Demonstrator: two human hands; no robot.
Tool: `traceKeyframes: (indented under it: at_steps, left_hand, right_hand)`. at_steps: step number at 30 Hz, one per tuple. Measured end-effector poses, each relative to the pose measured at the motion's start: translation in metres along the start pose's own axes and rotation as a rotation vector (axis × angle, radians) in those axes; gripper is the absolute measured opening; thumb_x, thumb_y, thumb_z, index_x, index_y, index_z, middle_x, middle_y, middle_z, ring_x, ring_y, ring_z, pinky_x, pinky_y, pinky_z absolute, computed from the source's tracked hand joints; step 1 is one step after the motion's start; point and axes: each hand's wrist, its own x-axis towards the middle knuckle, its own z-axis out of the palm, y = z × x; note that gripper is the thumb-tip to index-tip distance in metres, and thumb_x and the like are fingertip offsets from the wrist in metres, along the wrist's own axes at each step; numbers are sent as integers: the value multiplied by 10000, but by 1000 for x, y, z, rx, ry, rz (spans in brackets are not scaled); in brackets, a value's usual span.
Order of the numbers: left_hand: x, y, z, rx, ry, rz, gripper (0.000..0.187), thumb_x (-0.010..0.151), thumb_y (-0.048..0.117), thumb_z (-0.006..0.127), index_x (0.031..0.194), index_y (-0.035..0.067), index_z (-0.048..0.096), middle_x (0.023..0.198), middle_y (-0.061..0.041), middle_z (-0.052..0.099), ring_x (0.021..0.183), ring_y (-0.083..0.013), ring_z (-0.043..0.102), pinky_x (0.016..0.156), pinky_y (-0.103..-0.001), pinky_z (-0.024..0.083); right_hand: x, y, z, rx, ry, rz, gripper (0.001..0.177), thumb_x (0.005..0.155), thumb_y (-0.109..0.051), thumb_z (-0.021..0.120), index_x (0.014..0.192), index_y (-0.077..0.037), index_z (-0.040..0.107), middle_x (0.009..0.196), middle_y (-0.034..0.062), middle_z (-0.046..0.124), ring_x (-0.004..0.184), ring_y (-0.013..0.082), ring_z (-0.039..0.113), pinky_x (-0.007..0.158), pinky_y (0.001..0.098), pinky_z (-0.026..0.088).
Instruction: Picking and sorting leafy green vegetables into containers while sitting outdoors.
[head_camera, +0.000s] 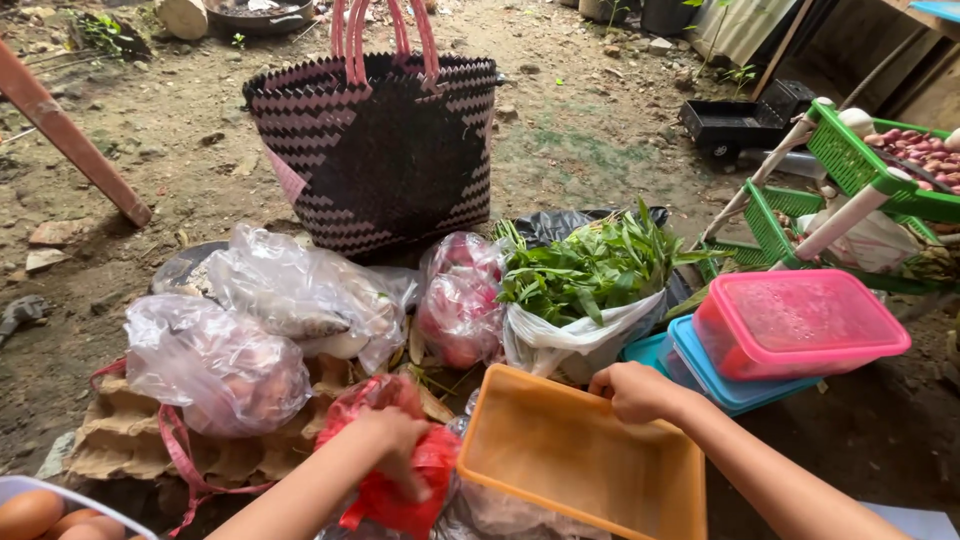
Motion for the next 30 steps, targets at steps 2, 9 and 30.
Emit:
traceKeyframes:
  at_steps: [2, 9, 30]
  left_hand:
    - [-4, -8, 5, 155, 37, -9, 954, 649, 540, 901, 1410, 121, 507, 1402, -137, 566, 1328, -328, 536, 1075, -531, 446]
    - [31, -69, 18, 110, 385, 72, 297, 736, 171, 766, 1029, 123, 741, 1009, -148, 744, 973, -347, 718, 852, -456, 588]
    - [55, 71, -98, -397, 1101, 428, 375, 878, 88, 639, 1248, 28, 613, 1201, -204, 654, 1151, -379, 623, 984, -433, 508]
  right_hand:
    - [0, 0, -4, -1, -46, 48, 442, 708, 3, 632, 1095, -168, 757, 1005, 86, 780, 959, 257, 736, 828, 367, 576]
    - [9, 11, 7, -22, -74, 65, 405, 747, -20, 599, 1078, -165, 782, 1016, 102, 780, 997, 274, 724, 851, 376, 566]
    - [43, -73, -56, -50, 451, -55, 397, 713, -265, 820, 1057, -145, 662, 842, 164, 733, 843, 349, 713, 775, 466, 563]
